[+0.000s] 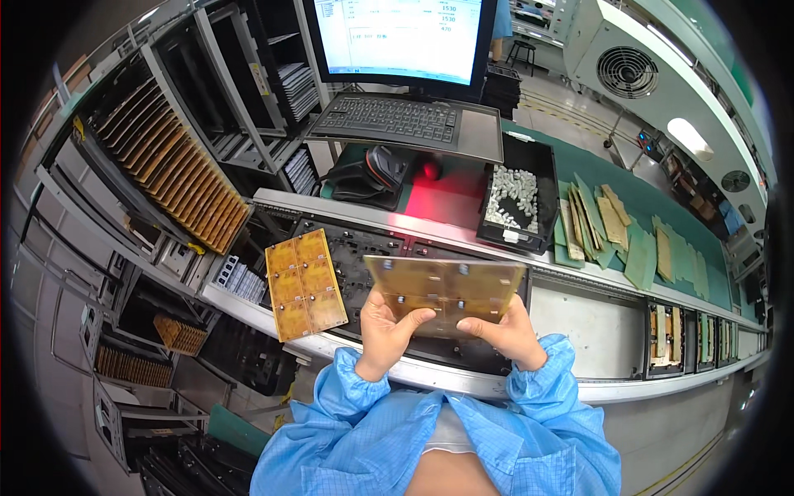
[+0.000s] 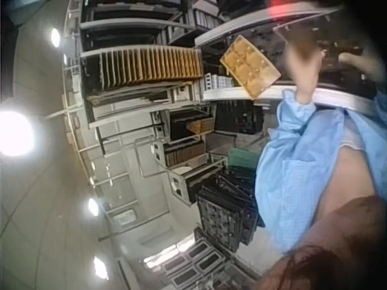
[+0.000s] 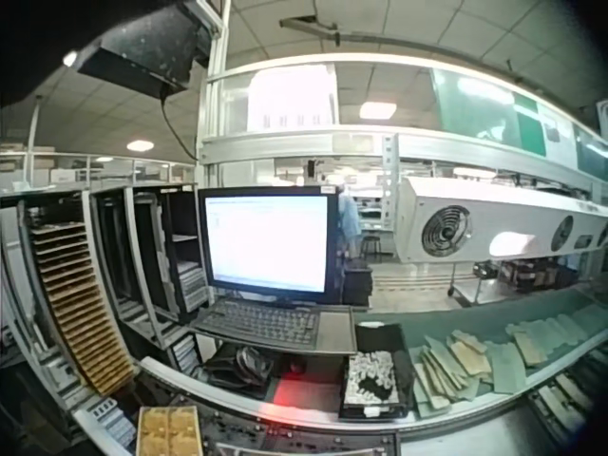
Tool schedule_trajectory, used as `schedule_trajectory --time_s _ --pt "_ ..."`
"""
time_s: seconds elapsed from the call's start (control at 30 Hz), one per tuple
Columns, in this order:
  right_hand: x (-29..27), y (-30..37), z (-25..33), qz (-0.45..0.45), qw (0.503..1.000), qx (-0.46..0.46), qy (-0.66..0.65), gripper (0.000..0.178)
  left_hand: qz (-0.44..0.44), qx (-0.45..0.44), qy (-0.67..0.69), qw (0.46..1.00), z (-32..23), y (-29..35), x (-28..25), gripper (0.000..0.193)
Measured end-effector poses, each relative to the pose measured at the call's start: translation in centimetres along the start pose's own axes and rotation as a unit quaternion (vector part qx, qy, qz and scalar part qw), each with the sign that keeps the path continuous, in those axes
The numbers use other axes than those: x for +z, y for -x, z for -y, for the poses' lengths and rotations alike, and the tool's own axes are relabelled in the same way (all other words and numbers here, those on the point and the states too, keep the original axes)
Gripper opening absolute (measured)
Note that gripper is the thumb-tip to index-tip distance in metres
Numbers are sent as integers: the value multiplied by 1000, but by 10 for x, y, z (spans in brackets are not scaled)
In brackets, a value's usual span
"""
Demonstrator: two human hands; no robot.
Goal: Assembling electronic components and panels at a manual assembly station on a production floor.
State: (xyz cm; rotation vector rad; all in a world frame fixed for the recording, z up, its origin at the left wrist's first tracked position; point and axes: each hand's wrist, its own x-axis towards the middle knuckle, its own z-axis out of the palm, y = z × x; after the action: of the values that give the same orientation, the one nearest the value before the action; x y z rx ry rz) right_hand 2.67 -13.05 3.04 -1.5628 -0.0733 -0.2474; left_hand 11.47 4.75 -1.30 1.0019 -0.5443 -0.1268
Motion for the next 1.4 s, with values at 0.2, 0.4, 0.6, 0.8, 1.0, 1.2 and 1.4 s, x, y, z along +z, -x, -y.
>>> schedule_trajectory --time_s 0.2,0.4,0.6,0.8,1.0,1.2,1.4 --pt "5 13 -27 -109 993 4 -55 46 17 -15 -88 996 -6 -7 19 46" --pt "3 9 -32 -210 977 -28 12 44 -22 -4 -116 993 10 -13 33 40" --pt "18 -12 -43 -309 944 -105 -50 50 -50 22 -146 988 9 -25 40 38" --pt "18 -34 -49 -329 931 -138 -74 57 -80 74 -134 985 22 -40 45 40" --pt "34 -45 -31 -455 871 -182 42 37 -140 254 -346 893 35 -57 78 28" --pt "-69 16 4 -521 825 -213 53 30 80 256 -428 863 14 -110 45 42" --pt "-116 80 -8 -557 797 -233 23 48 420 109 -488 757 60 -137 63 39"
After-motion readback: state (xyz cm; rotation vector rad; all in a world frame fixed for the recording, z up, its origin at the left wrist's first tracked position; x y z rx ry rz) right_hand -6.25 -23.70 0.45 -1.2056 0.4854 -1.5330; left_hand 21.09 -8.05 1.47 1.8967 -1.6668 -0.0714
